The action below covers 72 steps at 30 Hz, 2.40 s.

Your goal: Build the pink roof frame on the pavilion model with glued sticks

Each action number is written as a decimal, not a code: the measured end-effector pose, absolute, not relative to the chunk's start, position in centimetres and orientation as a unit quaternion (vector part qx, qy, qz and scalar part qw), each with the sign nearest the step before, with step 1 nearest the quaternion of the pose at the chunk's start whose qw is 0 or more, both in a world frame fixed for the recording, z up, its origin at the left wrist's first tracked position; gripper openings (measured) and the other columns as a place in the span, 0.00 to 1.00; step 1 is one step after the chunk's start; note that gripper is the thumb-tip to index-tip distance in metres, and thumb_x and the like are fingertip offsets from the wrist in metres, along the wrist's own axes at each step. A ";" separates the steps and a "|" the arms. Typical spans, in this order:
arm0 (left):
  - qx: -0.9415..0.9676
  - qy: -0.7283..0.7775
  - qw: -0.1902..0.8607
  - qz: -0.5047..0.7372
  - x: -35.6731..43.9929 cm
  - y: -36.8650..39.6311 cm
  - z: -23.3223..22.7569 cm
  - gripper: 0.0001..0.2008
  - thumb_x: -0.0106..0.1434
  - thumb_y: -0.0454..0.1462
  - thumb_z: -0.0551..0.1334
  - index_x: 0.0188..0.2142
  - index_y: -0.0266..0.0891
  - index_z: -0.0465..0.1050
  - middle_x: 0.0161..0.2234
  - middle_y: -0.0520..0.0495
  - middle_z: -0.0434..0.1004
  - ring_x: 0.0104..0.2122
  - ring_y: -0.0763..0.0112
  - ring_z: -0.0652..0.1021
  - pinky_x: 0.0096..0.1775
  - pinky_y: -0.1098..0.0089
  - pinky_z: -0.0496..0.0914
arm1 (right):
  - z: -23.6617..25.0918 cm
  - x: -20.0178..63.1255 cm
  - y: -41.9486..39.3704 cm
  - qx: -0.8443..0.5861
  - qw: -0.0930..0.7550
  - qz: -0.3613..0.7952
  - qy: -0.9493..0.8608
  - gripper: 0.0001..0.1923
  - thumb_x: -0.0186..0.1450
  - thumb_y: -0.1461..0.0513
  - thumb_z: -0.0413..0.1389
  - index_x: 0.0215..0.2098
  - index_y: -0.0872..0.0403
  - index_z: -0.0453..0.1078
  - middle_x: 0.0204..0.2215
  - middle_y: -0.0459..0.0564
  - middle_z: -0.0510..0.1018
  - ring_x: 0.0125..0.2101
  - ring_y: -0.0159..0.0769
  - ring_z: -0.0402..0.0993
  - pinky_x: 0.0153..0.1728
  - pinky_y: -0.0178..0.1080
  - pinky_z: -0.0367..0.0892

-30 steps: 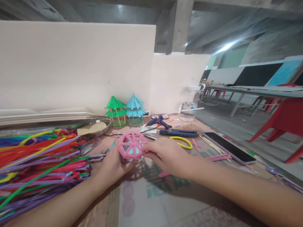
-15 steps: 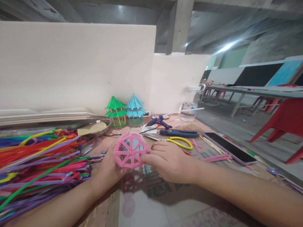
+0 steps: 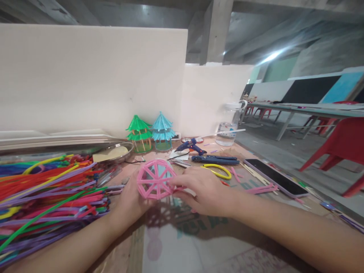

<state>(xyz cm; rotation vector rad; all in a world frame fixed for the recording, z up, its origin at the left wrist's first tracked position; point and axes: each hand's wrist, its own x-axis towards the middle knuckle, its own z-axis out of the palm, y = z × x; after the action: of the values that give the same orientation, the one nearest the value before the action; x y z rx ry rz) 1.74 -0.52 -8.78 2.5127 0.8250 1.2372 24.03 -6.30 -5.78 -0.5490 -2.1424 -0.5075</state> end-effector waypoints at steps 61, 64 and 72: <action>0.868 0.227 -0.047 0.439 1.2 -0.8 -6.8 0.10 0.68 0.36 0.58 0.45 0.49 0.76 0.49 0.48 0.77 0.51 0.61 0.75 0.54 0.56 0.70 | -5.6 24.5 -4.9 -0.405 0.434 0.114 -0.797 0.06 0.64 0.68 0.57 0.37 0.53 0.75 0.33 0.48 0.83 0.33 0.35 0.79 0.36 0.36 0.70; 0.868 0.238 -0.027 0.435 1.3 -0.7 -6.3 0.09 0.68 0.37 0.58 0.42 0.49 0.77 0.48 0.48 0.76 0.52 0.61 0.75 0.54 0.56 0.70 | -5.7 24.4 -5.0 -0.413 0.433 0.116 -0.793 0.07 0.64 0.67 0.57 0.38 0.53 0.76 0.33 0.48 0.83 0.33 0.36 0.79 0.35 0.36 0.70; 0.866 0.282 0.009 0.414 1.4 -0.4 -6.9 0.27 0.65 0.43 0.63 0.62 0.46 0.59 0.61 0.41 0.66 0.60 0.54 0.69 0.60 0.52 0.66 | -5.6 24.4 -4.8 -0.415 0.451 0.139 -0.778 0.05 0.64 0.68 0.58 0.34 0.54 0.76 0.30 0.46 0.83 0.31 0.33 0.78 0.34 0.33 0.69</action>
<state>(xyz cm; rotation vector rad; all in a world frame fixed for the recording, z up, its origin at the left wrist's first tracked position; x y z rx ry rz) 1.43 -0.39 -6.93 2.7042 0.8803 1.2917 24.39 -4.78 -5.62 -1.0244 -1.9224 0.3447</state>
